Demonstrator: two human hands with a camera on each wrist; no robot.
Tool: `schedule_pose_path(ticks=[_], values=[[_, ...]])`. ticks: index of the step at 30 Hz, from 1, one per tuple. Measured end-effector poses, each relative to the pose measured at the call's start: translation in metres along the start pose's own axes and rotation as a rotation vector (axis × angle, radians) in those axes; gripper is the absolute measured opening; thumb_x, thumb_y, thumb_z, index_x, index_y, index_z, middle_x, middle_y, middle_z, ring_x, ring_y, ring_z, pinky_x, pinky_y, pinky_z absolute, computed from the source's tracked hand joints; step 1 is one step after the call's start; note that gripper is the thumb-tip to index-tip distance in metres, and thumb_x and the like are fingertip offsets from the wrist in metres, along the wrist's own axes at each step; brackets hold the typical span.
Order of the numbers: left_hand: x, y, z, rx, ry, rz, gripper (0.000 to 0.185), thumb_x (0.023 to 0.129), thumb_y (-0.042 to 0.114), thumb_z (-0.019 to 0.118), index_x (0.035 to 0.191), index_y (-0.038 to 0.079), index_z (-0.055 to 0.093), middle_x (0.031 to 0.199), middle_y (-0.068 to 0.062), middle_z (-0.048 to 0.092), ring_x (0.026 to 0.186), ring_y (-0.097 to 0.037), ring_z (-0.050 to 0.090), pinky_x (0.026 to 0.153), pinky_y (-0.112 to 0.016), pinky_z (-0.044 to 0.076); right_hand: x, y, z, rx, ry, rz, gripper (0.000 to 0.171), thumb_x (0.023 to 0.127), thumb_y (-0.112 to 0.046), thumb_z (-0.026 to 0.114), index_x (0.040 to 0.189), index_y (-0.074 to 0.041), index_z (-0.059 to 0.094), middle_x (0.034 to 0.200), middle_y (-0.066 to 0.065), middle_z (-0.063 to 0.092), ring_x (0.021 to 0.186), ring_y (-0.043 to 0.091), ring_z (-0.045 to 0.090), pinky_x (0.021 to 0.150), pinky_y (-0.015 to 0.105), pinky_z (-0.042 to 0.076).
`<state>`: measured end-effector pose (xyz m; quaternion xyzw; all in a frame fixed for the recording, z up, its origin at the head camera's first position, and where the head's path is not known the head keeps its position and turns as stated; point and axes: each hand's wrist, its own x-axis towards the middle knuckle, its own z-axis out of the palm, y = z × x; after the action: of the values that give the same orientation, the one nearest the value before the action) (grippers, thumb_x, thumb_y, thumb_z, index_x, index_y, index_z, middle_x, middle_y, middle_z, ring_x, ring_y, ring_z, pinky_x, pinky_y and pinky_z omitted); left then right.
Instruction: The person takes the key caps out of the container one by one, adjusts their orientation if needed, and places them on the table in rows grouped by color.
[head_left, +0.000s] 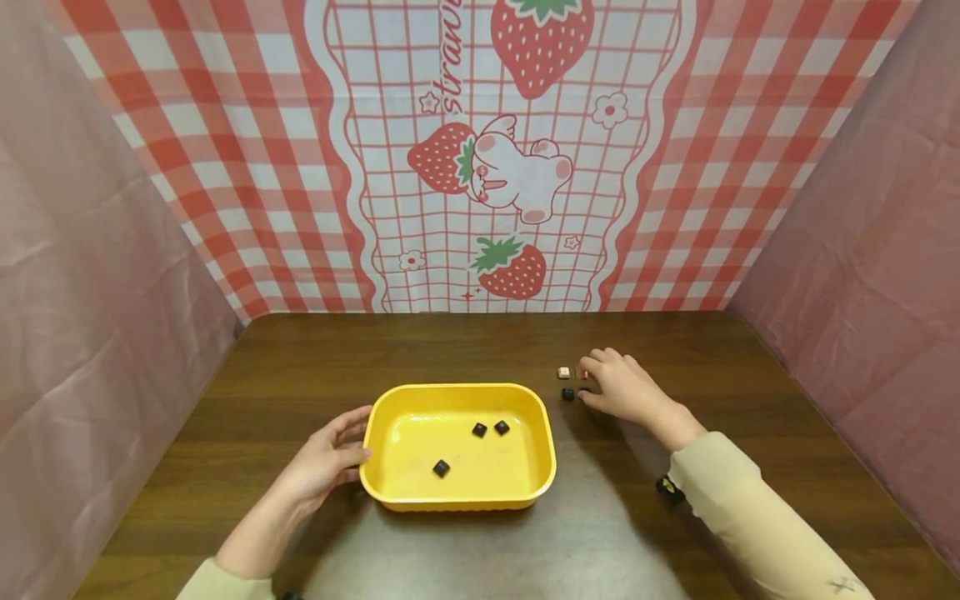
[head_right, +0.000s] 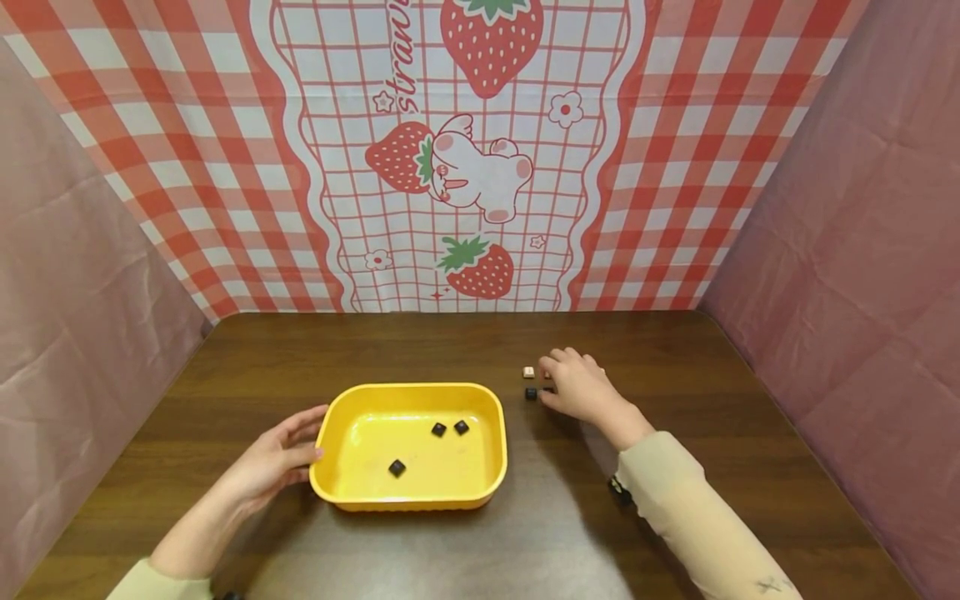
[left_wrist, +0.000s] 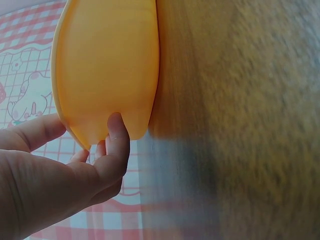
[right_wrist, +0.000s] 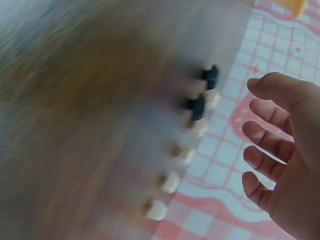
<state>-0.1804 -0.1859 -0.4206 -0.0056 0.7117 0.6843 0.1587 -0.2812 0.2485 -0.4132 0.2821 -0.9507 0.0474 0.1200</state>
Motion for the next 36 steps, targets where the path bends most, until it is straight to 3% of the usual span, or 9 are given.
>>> schedule_pose_path(ticks=[21, 36], values=[[0.000, -0.002, -0.001, -0.011, -0.007, 0.015, 0.064, 0.088, -0.007, 0.052, 0.146, -0.001, 0.025, 0.139, -0.030, 0.035, 0.107, -0.027, 0.057, 0.075, -0.037, 0.054, 0.020, -0.073, -0.041, 0.030, 0.068, -0.094, 0.026, 0.074, -0.030, 0.077, 0.091, -0.017, 0.062, 0.091, -0.001, 0.057, 0.082, 0.018, 0.047, 0.069, 0.036, 0.040], [0.000, -0.001, 0.000, -0.015, -0.003, 0.014, 0.064, 0.087, -0.008, 0.051, 0.145, 0.000, 0.026, 0.140, -0.029, 0.035, 0.107, -0.027, 0.057, 0.075, -0.036, 0.054, 0.031, -0.126, -0.037, 0.104, 0.013, -0.196, 0.026, 0.078, -0.030, 0.074, 0.099, -0.017, 0.063, 0.098, -0.003, 0.057, 0.092, 0.018, 0.049, 0.075, 0.034, 0.040]])
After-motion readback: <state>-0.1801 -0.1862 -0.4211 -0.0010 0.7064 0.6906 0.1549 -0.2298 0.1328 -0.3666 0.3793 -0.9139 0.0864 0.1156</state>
